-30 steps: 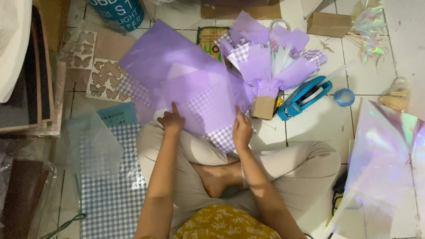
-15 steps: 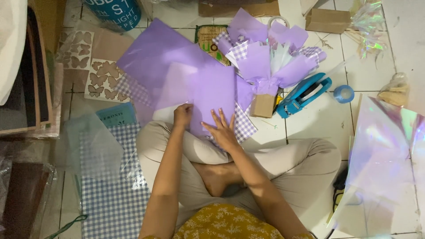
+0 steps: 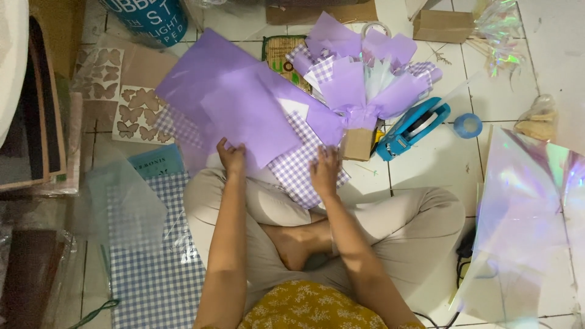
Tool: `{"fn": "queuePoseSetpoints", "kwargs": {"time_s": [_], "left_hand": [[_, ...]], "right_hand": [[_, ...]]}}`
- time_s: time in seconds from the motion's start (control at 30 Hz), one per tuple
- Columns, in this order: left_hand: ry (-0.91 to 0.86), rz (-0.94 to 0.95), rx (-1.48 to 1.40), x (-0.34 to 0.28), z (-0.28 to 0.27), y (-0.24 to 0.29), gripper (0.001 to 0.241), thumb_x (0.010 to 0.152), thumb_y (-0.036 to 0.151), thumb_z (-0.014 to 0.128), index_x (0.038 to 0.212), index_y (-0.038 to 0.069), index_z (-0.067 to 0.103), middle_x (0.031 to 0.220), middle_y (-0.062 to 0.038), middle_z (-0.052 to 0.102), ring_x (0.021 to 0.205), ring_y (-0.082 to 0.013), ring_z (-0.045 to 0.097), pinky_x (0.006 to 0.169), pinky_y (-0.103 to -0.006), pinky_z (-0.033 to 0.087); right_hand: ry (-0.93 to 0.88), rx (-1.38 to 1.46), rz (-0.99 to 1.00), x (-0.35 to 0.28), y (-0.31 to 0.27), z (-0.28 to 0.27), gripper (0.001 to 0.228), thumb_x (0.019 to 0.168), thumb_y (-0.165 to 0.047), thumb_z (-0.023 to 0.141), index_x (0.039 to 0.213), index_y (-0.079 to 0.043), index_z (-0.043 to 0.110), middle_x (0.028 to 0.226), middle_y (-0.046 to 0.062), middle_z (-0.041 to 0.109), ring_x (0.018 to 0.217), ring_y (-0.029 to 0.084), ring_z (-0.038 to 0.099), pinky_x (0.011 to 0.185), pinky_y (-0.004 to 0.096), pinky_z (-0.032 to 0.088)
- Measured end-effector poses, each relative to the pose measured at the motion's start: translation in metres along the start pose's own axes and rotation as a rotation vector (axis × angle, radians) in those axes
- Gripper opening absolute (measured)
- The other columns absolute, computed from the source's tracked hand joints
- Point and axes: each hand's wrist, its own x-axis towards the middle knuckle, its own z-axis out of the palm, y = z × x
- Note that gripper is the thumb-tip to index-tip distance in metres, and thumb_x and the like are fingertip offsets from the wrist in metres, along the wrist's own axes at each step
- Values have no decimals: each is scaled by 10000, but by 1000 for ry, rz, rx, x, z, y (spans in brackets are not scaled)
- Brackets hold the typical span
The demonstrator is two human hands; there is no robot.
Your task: The person sits on the floor and wraps a bouquet of artificial flowers with purple and checkered paper. They use a stapler to secure the wrapping around the stems and then use scissors to trim the excess paper.
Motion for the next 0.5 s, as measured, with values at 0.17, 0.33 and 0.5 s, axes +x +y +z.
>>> {"fn": "queuePoseSetpoints", "kwargs": {"time_s": [0.17, 0.33, 0.5], "left_hand": [[27, -51, -153, 33, -3, -32, 765, 916, 57, 739, 1551, 154, 323, 1165, -125, 507, 967, -175, 591, 804, -341, 519], [30, -81, -348, -10, 2, 24, 834, 930, -2, 722, 1585, 154, 231, 1329, -239, 463, 1151, -262, 562, 956, -414, 478], [18, -154, -439, -2, 0, 8, 873, 947, -24, 713, 1599, 233, 192, 1301, -204, 404, 1054, -243, 558, 908, -410, 537]], "right_hand": [[-63, -59, 213, 8, 25, 16, 778, 835, -372, 765, 1495, -110, 448, 1397, 191, 505, 1317, 394, 498, 1035, 564, 420], [-60, 154, 363, 7, 61, 67, 660, 746, -434, 845, 1297, -137, 632, 1147, 109, 659, 1102, 346, 675, 912, 519, 531], [219, 330, 86, -6, 13, 23, 190, 874, -142, 741, 1062, -150, 757, 959, 88, 731, 946, 326, 711, 817, 429, 558]]}}
